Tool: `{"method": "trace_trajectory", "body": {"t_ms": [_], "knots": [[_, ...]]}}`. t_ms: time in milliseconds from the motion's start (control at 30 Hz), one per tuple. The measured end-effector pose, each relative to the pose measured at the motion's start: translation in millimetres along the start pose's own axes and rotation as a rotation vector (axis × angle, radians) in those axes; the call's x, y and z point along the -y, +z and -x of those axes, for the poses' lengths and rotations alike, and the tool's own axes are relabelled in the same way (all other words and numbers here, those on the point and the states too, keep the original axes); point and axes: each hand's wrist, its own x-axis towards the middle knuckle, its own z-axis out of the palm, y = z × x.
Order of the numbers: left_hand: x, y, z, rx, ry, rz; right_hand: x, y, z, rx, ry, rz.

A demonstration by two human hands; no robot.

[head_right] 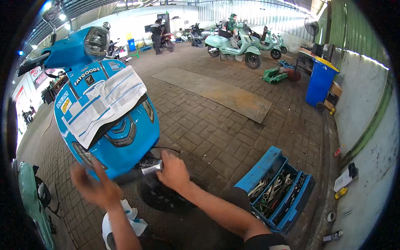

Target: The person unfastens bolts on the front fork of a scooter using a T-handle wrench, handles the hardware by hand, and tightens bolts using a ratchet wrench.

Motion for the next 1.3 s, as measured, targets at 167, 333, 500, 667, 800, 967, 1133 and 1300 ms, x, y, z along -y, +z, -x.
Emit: {"method": "trace_trajectory", "body": {"t_ms": [167,333,500,667,800,967,1133,1300], "knots": [[-33,25,-79,0.579,-0.056,0.209,19,-8,8,0.112,0.162,-0.248],[-34,-44,-40,1.094,-0.308,-0.014,10,-8,19,0.231,0.635,-1.072],[-43,-80,88,1.289,-0.477,0.211,25,-25,12,0.252,0.903,-1.243],[-17,-33,53,1.737,-0.078,0.002,-18,12,25,0.142,0.248,-0.211],[6,56,35,0.874,0.157,0.274,-6,-30,4,0.302,-0.018,-0.136],[10,98,82,1.034,-0.003,0.594,-34,-18,1,0.328,-0.242,-0.121],[15,107,73,1.231,-0.141,0.678,-45,-29,29,0.256,-0.023,-0.228],[23,108,80,1.227,-0.012,0.556,-117,-34,41,0.517,-0.04,0.33]]}}
